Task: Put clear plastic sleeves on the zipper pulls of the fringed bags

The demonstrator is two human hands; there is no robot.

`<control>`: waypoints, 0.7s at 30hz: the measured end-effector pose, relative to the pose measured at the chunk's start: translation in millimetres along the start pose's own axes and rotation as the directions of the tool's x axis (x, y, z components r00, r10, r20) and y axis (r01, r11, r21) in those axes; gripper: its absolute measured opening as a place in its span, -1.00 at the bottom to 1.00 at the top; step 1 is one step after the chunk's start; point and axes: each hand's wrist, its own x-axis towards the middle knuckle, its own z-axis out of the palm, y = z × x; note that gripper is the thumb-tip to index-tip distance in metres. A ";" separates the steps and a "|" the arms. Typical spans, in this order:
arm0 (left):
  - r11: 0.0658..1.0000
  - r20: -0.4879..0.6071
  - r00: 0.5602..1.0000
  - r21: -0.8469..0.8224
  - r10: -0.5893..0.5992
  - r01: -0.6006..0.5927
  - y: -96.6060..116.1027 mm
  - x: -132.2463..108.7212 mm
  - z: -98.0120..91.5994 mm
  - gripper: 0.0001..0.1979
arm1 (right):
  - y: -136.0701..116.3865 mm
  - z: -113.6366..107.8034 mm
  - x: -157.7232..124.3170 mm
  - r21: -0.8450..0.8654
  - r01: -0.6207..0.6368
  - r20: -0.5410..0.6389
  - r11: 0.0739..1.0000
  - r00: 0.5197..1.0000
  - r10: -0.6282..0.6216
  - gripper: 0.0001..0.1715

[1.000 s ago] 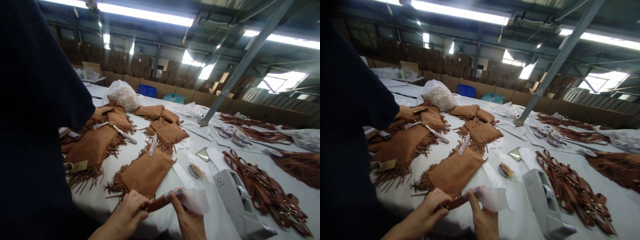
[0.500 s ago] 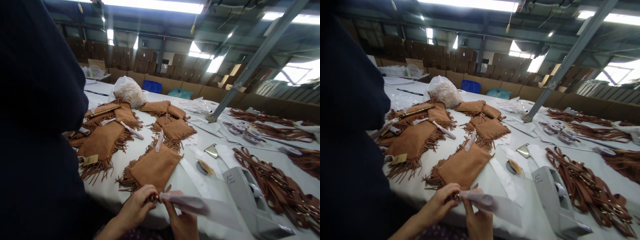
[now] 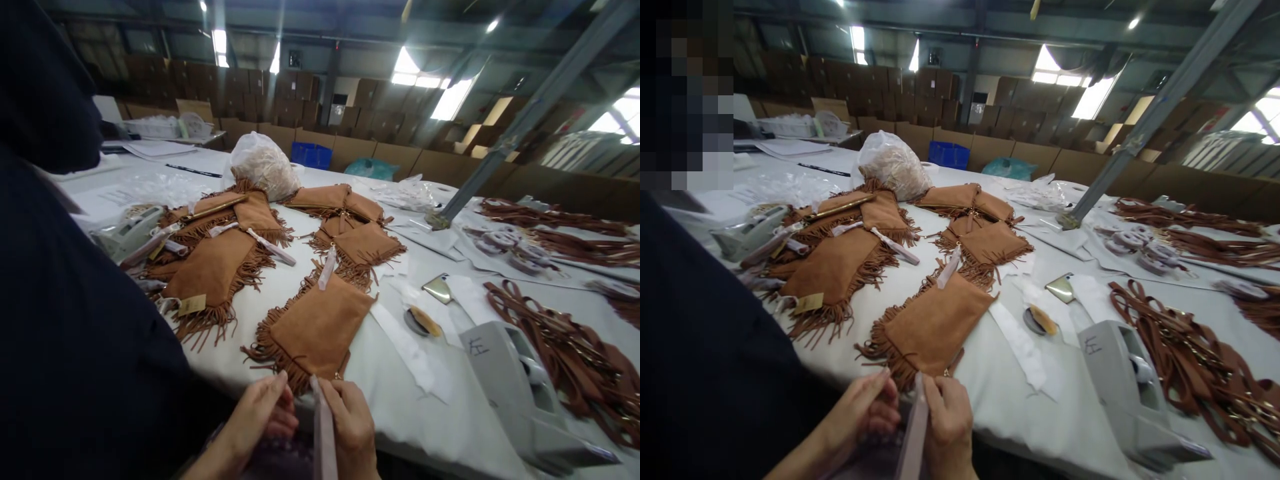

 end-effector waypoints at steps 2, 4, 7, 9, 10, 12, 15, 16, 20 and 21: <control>0.981 0.174 0.973 -0.094 -0.150 0.168 -6.5 -13.5 -5.4 -0.45 | -11.8 9.0 -2.1 0.000 0.033 0.037 0.999 0.999 -0.033 -0.63; 0.986 0.224 0.964 -0.054 -0.141 0.157 -15.5 -20.1 -11.9 -0.46 | -20.2 15.1 -8.3 0.088 0.009 0.099 0.996 0.995 -0.018 -0.62; 0.995 0.136 0.986 0.044 -0.095 0.090 -30.0 -16.9 -25.7 -0.49 | -22.8 13.3 -21.3 0.302 -0.314 0.216 0.900 0.942 0.256 -0.68; 0.992 0.127 0.987 0.082 -0.103 0.093 -36.9 -10.4 -34.1 -0.49 | -19.0 10.5 -28.0 0.395 -0.650 0.364 0.649 0.759 0.539 -0.68; 0.990 0.137 0.985 0.107 -0.108 0.093 -38.6 -7.0 -36.9 -0.49 | -16.5 10.7 -29.8 0.411 -0.784 0.454 0.466 0.619 0.640 -0.59; 0.982 0.152 0.985 0.183 -0.085 0.057 -37.9 -0.8 -38.1 -0.48 | -12.7 15.6 -29.4 0.398 -0.908 0.596 0.128 0.362 0.717 -0.42; 0.930 0.134 0.990 0.355 0.049 -0.094 -26.2 4.6 -29.4 -0.49 | -12.0 27.5 -20.2 0.413 -0.910 0.625 -0.038 0.253 0.738 -0.36; 0.903 0.128 0.987 0.405 0.102 -0.146 -20.3 4.6 -24.1 -0.52 | -13.0 29.8 -16.0 0.427 -0.904 0.612 -0.011 0.279 0.740 -0.38; 0.746 0.109 0.941 0.584 0.319 -0.320 -1.7 -6.1 -0.2 -0.70 | -15.4 22.3 -4.7 0.439 -0.890 0.600 0.122 0.392 0.697 -0.39; 0.684 0.119 0.919 0.632 0.377 -0.363 -1.0 -10.8 4.1 -0.73 | -14.6 17.6 -4.5 0.437 -0.889 0.601 0.138 0.402 0.691 -0.37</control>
